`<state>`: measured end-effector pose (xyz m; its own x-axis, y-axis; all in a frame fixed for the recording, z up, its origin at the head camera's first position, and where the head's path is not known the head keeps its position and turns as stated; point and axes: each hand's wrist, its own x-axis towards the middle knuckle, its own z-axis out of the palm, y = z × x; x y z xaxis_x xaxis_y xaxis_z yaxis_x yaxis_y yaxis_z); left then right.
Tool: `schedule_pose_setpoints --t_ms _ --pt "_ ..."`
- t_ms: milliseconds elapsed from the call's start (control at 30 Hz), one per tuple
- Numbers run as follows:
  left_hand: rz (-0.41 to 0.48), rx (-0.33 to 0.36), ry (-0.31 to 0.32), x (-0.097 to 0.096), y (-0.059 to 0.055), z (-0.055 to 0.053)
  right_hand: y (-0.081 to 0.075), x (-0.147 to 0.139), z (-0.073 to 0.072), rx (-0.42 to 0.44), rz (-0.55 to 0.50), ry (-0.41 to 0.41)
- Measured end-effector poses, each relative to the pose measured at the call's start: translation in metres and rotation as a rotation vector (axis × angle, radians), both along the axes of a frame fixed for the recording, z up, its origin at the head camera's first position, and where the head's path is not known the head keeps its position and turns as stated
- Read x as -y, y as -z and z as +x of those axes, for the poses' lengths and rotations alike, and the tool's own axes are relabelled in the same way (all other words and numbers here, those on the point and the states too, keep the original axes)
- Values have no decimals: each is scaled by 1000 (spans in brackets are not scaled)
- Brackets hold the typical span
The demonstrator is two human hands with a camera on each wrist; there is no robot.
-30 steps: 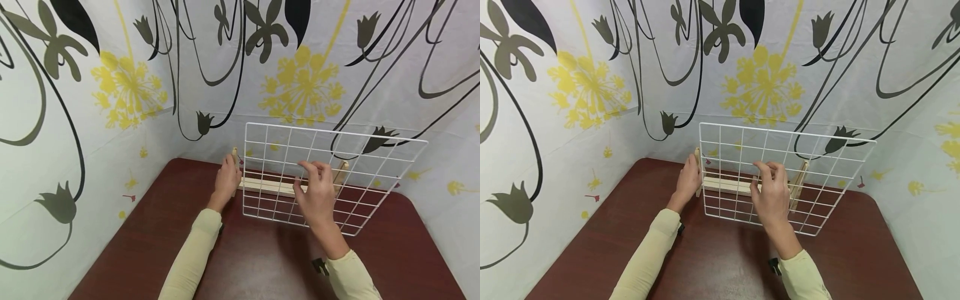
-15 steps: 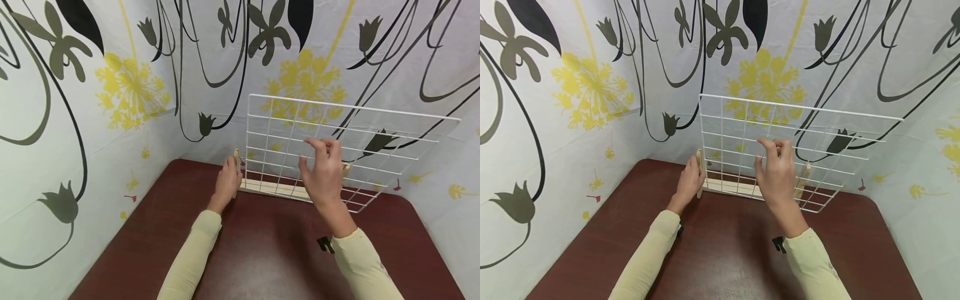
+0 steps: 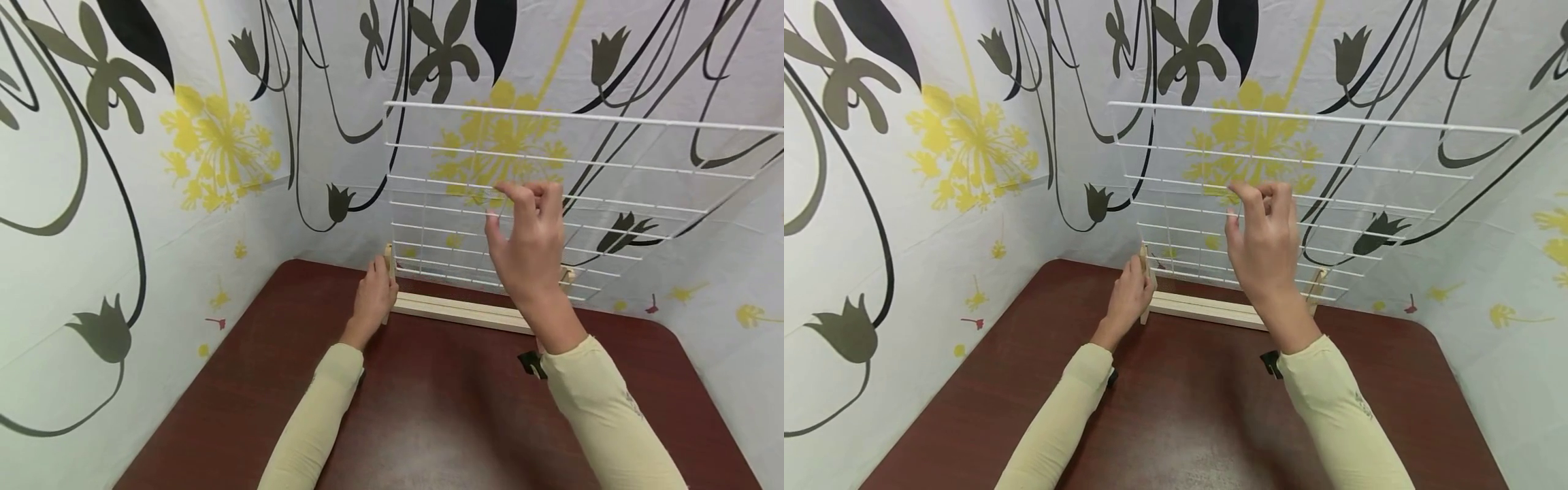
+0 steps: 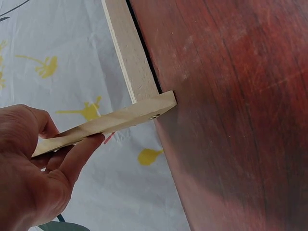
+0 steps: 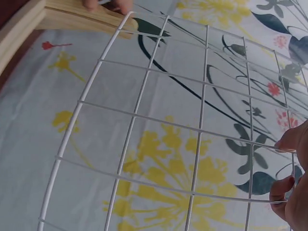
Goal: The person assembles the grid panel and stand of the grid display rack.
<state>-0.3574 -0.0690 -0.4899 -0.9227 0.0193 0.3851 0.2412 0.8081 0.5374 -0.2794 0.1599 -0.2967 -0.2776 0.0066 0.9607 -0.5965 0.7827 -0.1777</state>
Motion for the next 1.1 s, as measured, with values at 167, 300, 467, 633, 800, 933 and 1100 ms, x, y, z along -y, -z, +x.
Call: schedule_pose_setpoints --t_ms 167,300,467,633,800,933,1100 --pt "17 18 -5 0 -1 1 -14 7 -3 -58 -15 -4" --pt "23 52 -9 -1 -1 2 -17 12 -8 -96 -38 -15" --pt "23 52 -19 -2 0 2 -17 17 -15 -110 -25 -22" --pt "28 41 -24 -2 0 1 -12 20 -23 -109 13 -27" --pt "19 35 -22 -3 2 0 -8 22 -29 -114 48 -14" --pt "11 16 -17 -3 2 0 -6 25 -33 -128 55 -13" --pt "3 10 -24 -3 1 1 -4 28 -37 -148 47 -8"
